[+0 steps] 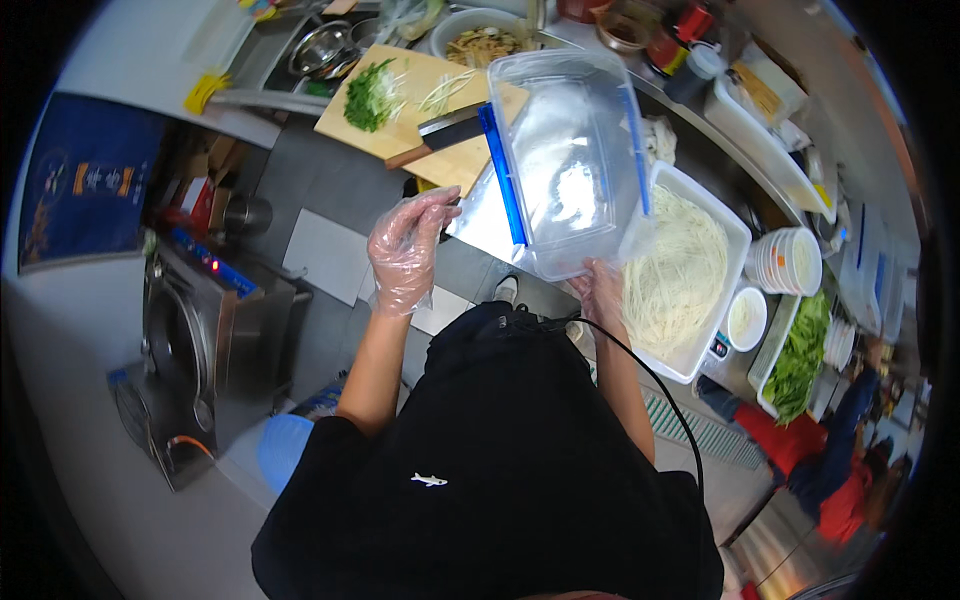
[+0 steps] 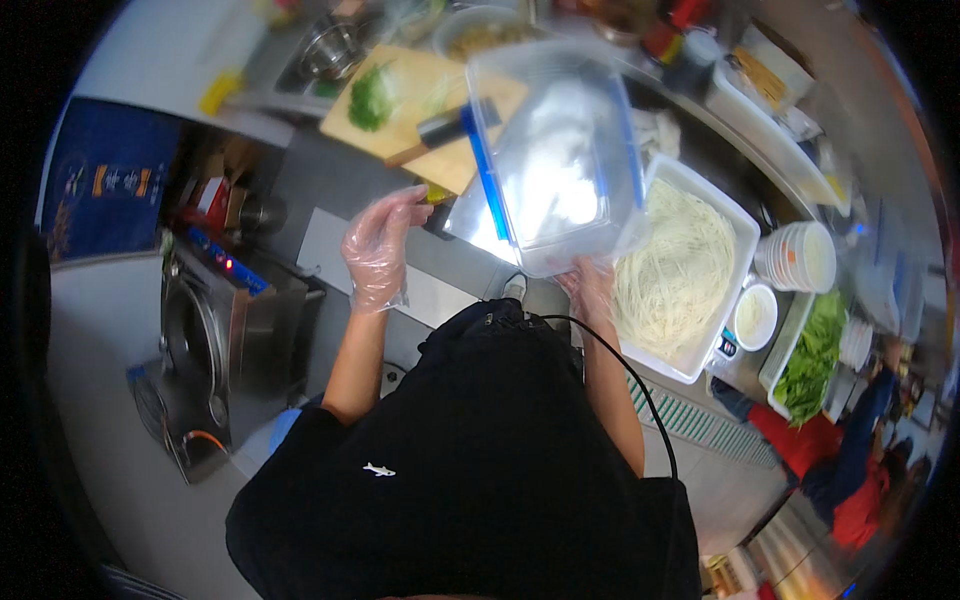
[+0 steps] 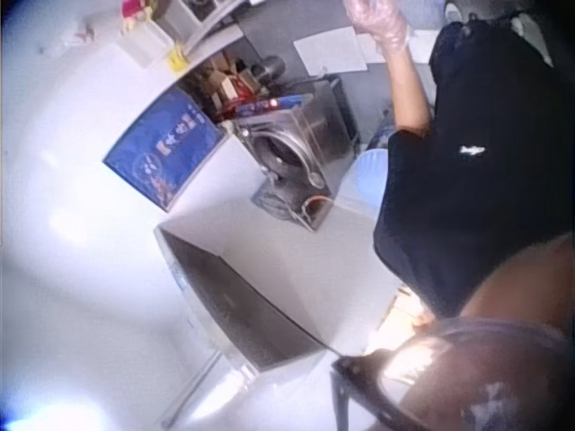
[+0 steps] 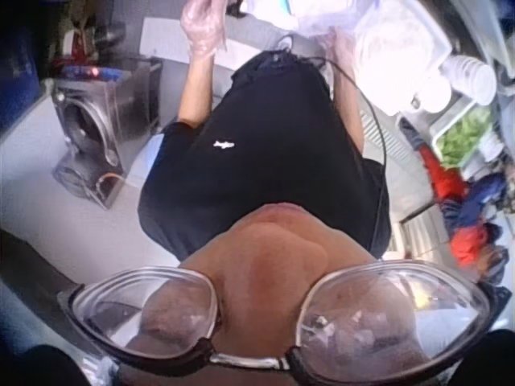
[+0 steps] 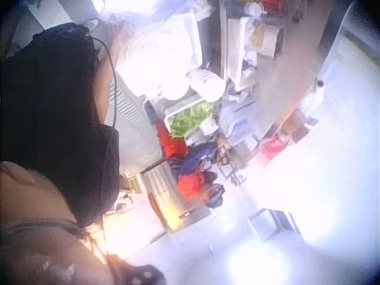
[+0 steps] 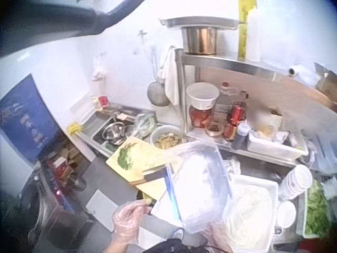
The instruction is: The person portions cooked noodles from a large container into individual bowls using gloved hands. They place each filled bowl on a digital scale, then stack the bowls and store them in a refrigerator.
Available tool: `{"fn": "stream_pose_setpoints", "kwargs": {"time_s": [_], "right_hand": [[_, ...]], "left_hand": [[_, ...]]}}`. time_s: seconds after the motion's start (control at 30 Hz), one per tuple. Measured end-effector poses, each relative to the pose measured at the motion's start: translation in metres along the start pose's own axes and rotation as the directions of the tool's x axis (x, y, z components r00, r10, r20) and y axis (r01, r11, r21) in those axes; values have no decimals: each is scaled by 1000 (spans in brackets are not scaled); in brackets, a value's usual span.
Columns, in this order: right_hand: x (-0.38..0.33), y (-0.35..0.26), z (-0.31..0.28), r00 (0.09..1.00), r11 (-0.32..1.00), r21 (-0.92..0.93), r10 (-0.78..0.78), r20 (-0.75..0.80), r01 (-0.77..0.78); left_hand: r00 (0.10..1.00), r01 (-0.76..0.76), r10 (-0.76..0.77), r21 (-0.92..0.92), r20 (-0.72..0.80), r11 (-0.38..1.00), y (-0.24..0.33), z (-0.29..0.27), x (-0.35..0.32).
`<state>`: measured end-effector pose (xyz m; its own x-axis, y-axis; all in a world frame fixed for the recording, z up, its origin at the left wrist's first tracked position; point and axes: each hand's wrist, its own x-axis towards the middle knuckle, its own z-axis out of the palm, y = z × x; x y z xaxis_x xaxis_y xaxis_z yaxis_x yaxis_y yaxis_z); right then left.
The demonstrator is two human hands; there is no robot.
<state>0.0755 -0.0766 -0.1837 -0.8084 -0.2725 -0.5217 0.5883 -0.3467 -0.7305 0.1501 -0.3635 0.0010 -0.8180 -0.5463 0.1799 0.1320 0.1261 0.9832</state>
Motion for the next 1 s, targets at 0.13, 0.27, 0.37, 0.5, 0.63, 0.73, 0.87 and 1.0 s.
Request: {"fn": "stream_pose_setpoints", "kwargs": {"time_s": [0.13, 0.27, 0.37, 0.5, 0.63, 0.73, 0.87, 1.0], "right_hand": [[5, 43, -21, 943, 756, -575, -321, 90, 312], [-31, -29, 31, 965, 985, -112, -156, -213, 135], [-61, -61, -7, 957, 968, -249, -102, -270, 33], [-145, -136, -31, 904, 958, -282, -165, -394, 52], [-216, -186, -76, 770, 962, -217, -265, -580, 168], [-260, -246, -137, 620, 910, -369, -403, -673, 191], [-283, -352, -196, 492, 824, -434, -566, -661, 366], [-267, -460, -291, 519, 855, -409, -519, -679, 321]], "left_hand": [[991, 130, -129, 38, -23, 991, -32, 13, -7], [944, 307, -302, -14, 133, 952, -112, 0, -9], [868, 476, -458, -59, 190, 877, -160, 26, -19], [771, 568, -570, 99, 284, 817, -201, 68, -32], [646, 616, -632, 197, 428, 763, -202, 101, -49], [621, 632, -644, 201, 447, 748, -196, 126, -65], [576, 652, -709, 295, 406, 698, -192, 151, -80], [572, 694, -759, 310, 311, 650, -211, 163, -97]]}}
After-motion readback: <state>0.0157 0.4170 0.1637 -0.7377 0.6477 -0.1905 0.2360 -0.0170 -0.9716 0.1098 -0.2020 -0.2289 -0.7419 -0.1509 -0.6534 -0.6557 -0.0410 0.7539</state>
